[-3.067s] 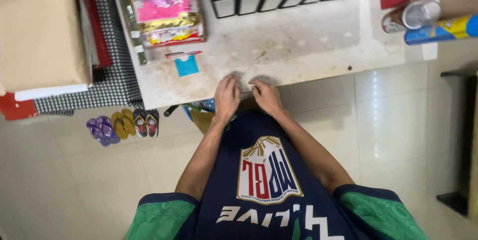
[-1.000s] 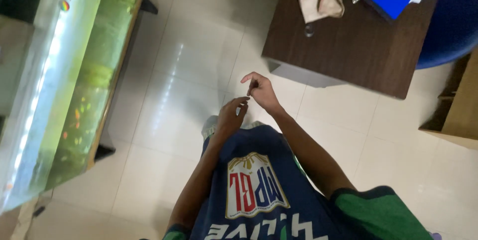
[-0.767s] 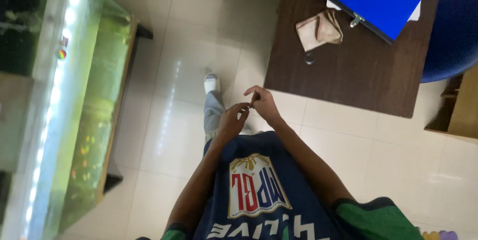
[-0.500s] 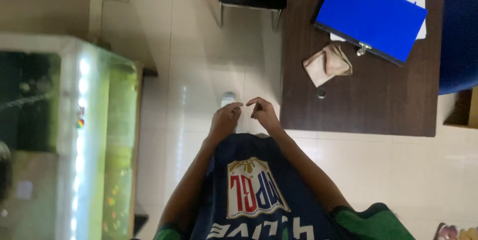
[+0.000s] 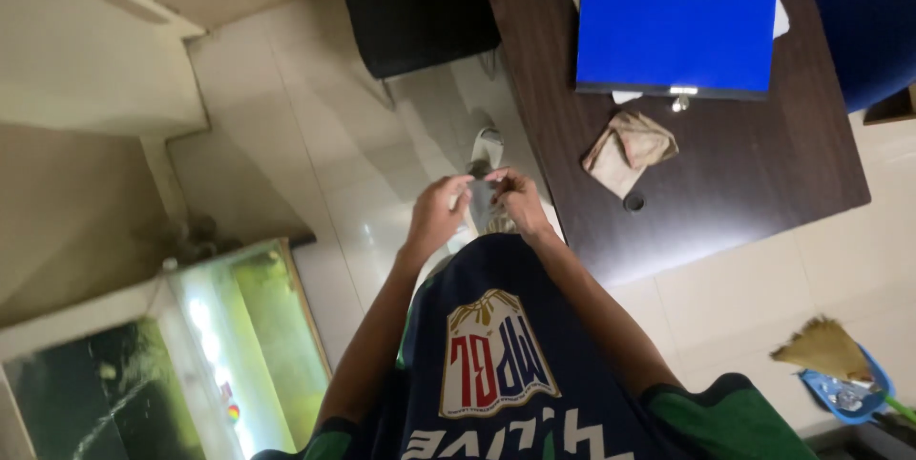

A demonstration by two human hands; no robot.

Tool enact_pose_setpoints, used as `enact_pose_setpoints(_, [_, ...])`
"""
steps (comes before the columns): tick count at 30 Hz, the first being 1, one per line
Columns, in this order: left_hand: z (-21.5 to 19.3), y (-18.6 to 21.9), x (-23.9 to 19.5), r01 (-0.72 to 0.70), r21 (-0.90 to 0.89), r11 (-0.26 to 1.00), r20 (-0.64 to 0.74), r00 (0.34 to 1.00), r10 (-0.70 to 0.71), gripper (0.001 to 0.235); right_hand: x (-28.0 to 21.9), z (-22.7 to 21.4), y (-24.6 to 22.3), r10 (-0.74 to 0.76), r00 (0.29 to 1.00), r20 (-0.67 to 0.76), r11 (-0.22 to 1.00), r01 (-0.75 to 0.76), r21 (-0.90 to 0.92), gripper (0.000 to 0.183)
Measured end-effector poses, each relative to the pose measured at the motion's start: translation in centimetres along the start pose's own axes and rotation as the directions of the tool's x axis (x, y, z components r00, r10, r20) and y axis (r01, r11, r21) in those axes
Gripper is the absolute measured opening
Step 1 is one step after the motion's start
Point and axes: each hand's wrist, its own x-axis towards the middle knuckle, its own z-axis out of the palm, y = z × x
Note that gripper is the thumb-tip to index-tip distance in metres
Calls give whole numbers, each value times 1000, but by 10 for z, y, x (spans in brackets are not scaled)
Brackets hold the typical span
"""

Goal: The person cleans a white countertop and a dark wooden table using a cloth. They also handle a cardboard box, a blue folder, and a stapler while organizing items on the surfaces.

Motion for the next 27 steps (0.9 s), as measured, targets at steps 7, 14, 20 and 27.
enact_pose_setpoints(7, [10,15,109,-108,163,981,249,966,65,31,87,-51,7,-31,824,-565,981,134,143,36])
enact_pose_setpoints(14, [47,30,237,-288,218,933,505,851,145,45,149,-102,-17,251,467,-848,909,188,372,65])
enact_pose_setpoints(20, [97,54,330,-492,198,847,681,691,242,89,172,-129,-24,453,296,-841,838,181,515,66])
enact_pose_setpoints(27, [176,30,400,-593,151,791,695,633,342,98,158,-120,-56,596,234,-768,722,262,641,58])
